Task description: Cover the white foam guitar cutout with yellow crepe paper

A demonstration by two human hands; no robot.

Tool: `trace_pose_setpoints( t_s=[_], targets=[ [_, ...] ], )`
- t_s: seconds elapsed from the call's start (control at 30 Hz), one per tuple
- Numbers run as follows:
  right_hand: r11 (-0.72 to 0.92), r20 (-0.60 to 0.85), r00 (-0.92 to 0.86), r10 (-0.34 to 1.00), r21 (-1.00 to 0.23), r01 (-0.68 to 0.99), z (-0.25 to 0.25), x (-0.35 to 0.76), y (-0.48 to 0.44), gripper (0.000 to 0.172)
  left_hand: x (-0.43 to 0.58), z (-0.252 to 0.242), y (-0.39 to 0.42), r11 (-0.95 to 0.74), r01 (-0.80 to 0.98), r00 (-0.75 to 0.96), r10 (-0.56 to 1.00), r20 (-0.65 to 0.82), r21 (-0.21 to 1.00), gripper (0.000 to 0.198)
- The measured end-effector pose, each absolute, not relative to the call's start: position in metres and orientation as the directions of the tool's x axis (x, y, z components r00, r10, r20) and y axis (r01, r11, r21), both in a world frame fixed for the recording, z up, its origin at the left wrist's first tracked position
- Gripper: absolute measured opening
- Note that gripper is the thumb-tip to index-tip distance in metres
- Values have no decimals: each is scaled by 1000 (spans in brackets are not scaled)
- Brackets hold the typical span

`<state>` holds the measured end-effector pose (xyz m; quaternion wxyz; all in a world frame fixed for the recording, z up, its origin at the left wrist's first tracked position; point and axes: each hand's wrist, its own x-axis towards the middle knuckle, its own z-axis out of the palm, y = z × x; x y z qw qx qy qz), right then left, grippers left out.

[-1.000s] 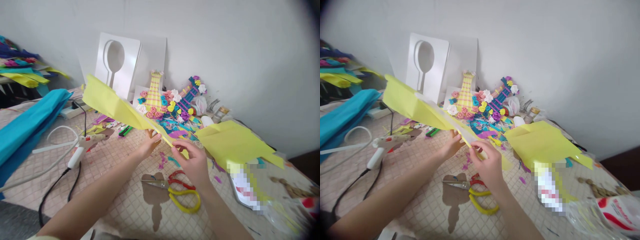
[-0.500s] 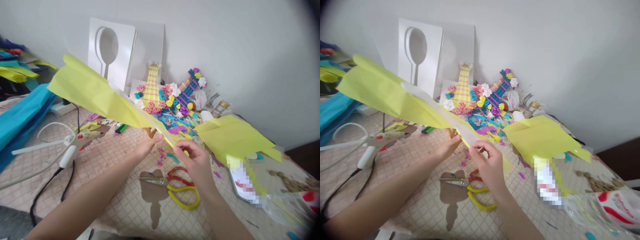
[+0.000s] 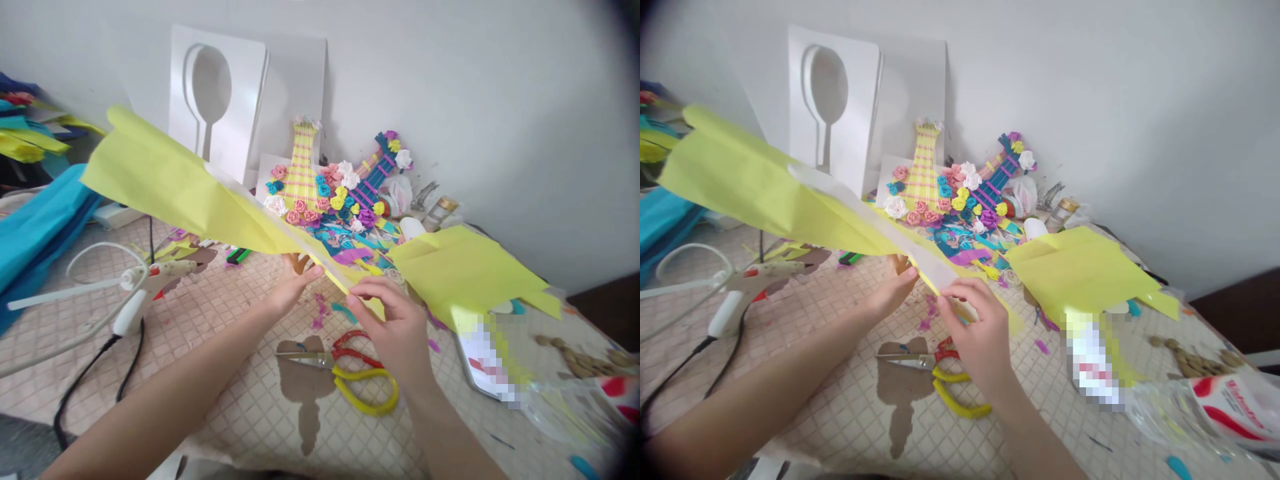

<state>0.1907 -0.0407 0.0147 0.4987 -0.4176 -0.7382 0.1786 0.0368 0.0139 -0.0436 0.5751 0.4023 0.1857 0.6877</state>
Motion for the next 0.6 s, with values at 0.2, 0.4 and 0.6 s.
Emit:
trace_pose_setpoints(
  t_s=[0.2, 0.4, 0.6],
  targets=[
    [652, 655, -181, 733, -602, 461, 11, 186, -43, 11, 37, -46, 15, -264, -633, -10, 943, 334, 728, 80],
    [667, 666, -200, 719, -579, 469, 7, 187, -43, 11, 37, -47, 15, -264, -614, 39, 931, 363, 744, 67],
    [669, 678, -176, 714, -586, 457, 4, 187, -47, 12, 37, -43, 12, -206, -629, 109, 931, 348, 750, 55]
  ],
)
